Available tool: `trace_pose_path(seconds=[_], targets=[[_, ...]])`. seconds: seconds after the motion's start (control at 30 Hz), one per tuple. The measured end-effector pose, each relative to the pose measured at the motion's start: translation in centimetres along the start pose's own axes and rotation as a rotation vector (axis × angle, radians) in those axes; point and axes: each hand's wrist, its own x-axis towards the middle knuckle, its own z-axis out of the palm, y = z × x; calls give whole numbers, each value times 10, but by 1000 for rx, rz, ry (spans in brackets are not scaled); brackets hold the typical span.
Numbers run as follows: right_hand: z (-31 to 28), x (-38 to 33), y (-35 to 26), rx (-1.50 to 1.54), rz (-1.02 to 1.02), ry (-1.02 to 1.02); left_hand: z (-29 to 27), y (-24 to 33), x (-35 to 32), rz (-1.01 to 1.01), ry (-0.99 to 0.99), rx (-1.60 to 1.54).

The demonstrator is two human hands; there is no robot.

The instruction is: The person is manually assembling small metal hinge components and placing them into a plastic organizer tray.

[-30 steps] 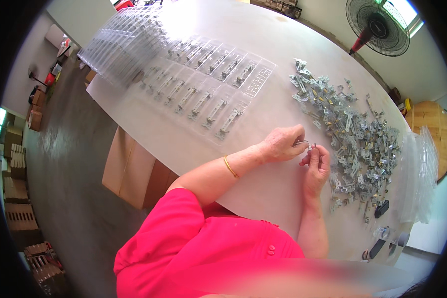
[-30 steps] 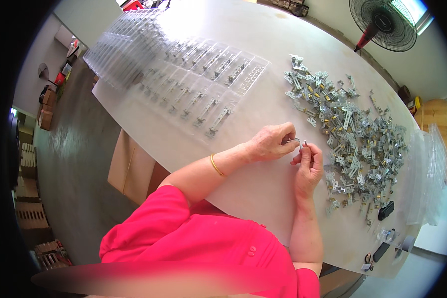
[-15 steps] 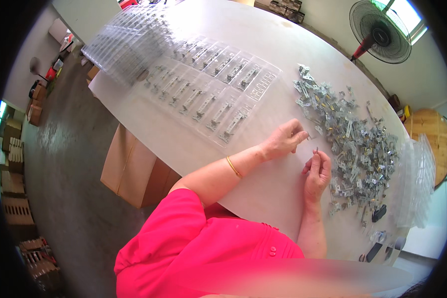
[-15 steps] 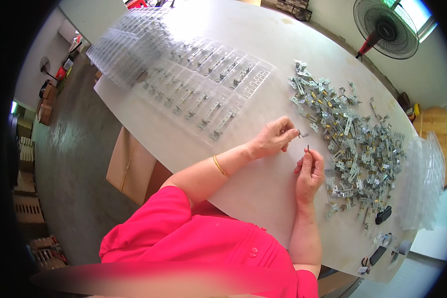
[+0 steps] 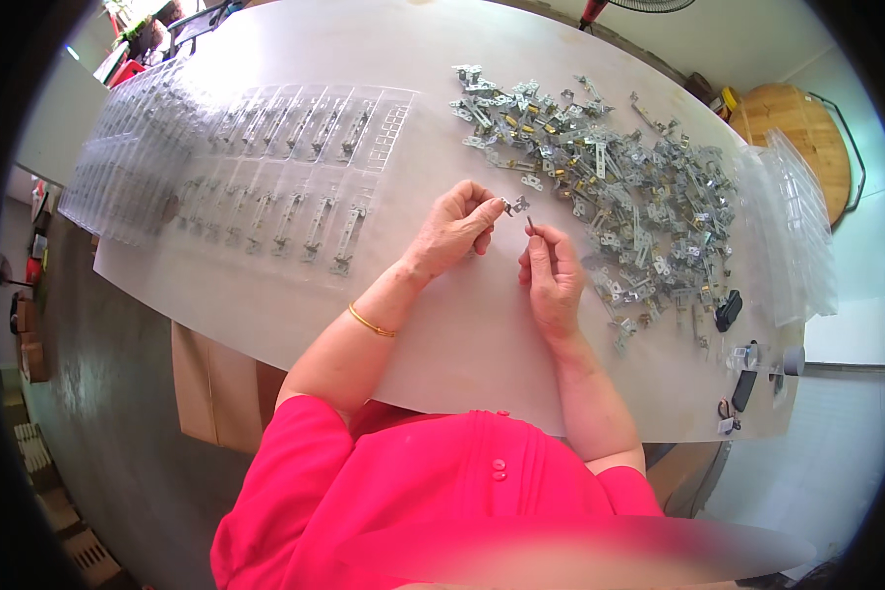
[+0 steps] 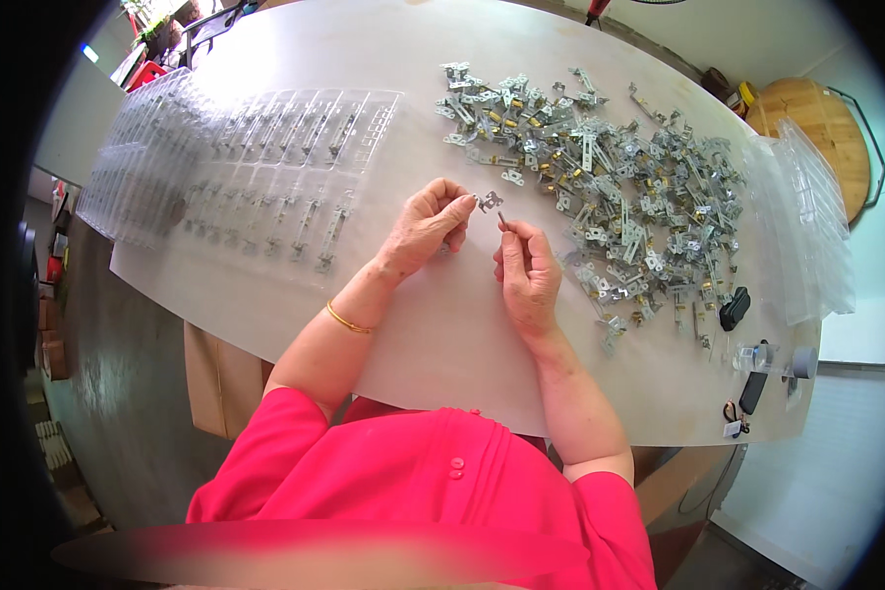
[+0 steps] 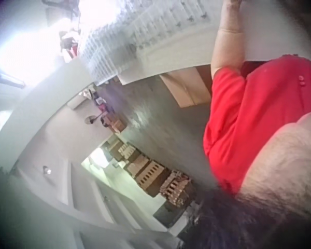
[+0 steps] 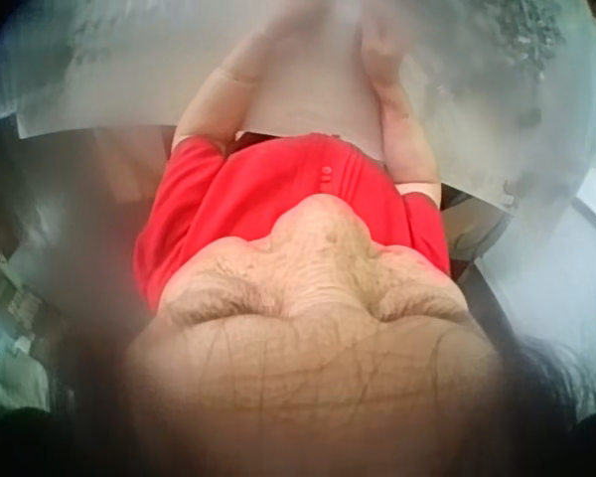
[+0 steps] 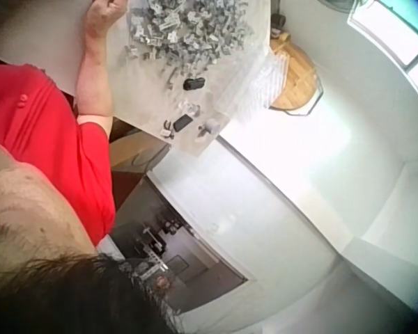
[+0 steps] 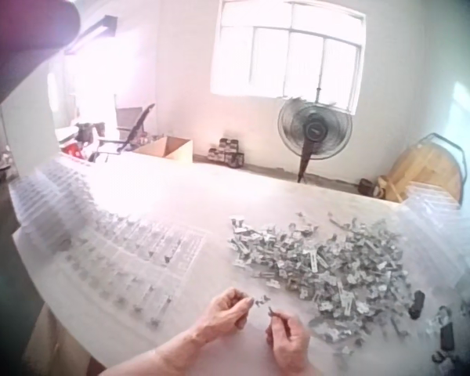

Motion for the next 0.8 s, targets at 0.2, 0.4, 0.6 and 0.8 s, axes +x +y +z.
trace_pose_path(seconds=[0.2, 0.4, 0.6, 0.8], targets=[[-1, -1, 6, -24, -20, 11, -1, 3, -3, -11, 13, 73], [1, -1, 4, -36, 18, 24, -3, 1, -3, 9, 10, 121], [-1, 1, 5, -47, 16, 0, -3, 7, -4, 8, 15, 171], [7, 6, 2, -38, 39, 7, -7, 2, -2, 105, 76, 247]])
